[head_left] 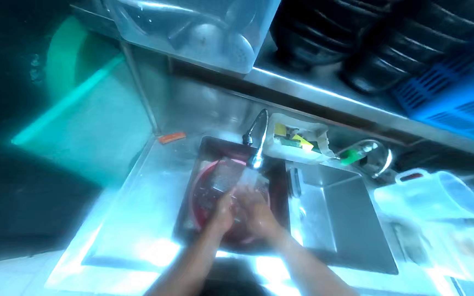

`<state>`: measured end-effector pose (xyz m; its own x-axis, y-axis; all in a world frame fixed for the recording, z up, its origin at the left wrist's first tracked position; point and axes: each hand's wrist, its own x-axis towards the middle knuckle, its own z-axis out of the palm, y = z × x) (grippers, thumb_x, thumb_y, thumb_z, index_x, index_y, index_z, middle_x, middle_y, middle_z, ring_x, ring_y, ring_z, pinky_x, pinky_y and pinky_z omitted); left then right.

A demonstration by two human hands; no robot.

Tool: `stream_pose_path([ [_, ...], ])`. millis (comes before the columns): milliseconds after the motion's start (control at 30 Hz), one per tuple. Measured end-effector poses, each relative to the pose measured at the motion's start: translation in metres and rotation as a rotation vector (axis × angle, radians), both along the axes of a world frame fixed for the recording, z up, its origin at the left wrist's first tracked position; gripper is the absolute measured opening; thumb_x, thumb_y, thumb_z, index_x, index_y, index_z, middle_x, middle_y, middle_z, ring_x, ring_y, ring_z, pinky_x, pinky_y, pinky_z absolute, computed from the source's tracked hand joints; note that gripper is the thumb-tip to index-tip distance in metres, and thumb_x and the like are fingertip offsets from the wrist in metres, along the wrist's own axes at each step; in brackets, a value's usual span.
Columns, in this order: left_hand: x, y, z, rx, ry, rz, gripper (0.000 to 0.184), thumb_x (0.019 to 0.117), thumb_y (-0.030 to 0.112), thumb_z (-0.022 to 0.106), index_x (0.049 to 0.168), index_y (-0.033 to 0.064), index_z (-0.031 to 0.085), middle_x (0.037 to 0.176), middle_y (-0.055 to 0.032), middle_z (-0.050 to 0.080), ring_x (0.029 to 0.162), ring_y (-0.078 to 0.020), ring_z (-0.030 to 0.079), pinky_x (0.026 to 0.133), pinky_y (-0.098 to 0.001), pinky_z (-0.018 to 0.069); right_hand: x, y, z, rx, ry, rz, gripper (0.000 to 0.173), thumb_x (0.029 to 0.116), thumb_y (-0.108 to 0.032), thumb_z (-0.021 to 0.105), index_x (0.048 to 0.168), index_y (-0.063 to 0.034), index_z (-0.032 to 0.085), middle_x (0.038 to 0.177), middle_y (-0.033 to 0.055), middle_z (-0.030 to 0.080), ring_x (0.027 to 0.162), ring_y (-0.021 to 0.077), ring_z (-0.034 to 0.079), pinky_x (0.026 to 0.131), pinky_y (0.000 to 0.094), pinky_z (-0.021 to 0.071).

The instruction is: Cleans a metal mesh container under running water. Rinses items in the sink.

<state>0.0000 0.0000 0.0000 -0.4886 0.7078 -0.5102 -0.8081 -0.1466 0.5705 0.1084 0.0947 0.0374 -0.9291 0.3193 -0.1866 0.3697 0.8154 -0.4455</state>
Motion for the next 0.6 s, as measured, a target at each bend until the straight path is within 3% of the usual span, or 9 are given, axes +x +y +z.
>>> stream_pose_path([
  [67,-0.002,-0.001,0.009,0.007,-0.018,0.03,0.037,0.1119,0.027,0.041,0.13,-0.0001,0.059,0.111,-0.0171,0.07,0.097,-0.0255,0.07,0.085,-0.0435,0.0595,0.005,-0.002,-0.004,0.164,-0.04,-0.049,0.053,0.1063,-0.044,0.041,0.156,-0.0273,0.046,0.162,-0.0056,0.043,0.155,0.0206,0.028,0.127,0.0569,0.0201],
  [167,0.001,-0.001,0.012,0.033,-0.069,0.022,0.037,0.1106,0.022,0.046,0.135,-0.004,0.055,0.118,-0.0233,0.069,0.101,-0.0331,0.071,0.088,-0.0493,0.0606,0.011,0.001,-0.019,0.34,-0.068,-0.219,0.052,0.0974,-0.024,0.052,0.15,-0.0215,0.055,0.161,-0.0019,0.044,0.156,0.0241,0.027,0.124,0.0565,0.0235],
  [300,0.001,0.002,0.018,0.058,-0.072,-0.033,0.038,0.1117,0.023,0.042,0.133,-0.0039,0.058,0.119,-0.0226,0.069,0.106,-0.0327,0.07,0.093,-0.0474,0.0582,0.022,0.007,-0.035,0.521,0.148,-0.28,0.048,0.0933,-0.013,0.055,0.14,-0.0169,0.066,0.151,-0.0006,0.057,0.146,0.0264,0.046,0.118,0.0532,0.038],
  [433,-0.009,0.008,0.015,0.15,-0.149,-0.033,0.045,0.1129,0.033,0.034,0.148,0.009,0.049,0.135,-0.0176,0.064,0.118,-0.0312,0.065,0.099,-0.0484,0.0542,0.043,0.018,-0.047,0.521,0.183,-0.316,0.048,0.094,-0.007,0.051,0.138,-0.016,0.068,0.143,-0.0004,0.064,0.138,0.0247,0.055,0.114,0.0451,0.0457],
  [600,-0.01,0.011,0.013,0.214,-0.178,0.057,0.05,0.1121,0.039,0.03,0.154,0.0149,0.042,0.149,-0.0116,0.055,0.134,-0.0295,0.055,0.108,-0.0529,0.0469,0.037,0.013,-0.043,0.432,0.083,-0.364,0.049,0.0952,-0.007,0.05,0.14,-0.0171,0.066,0.144,-0.0004,0.063,0.14,0.0258,0.053,0.114,0.0458,0.0454],
])
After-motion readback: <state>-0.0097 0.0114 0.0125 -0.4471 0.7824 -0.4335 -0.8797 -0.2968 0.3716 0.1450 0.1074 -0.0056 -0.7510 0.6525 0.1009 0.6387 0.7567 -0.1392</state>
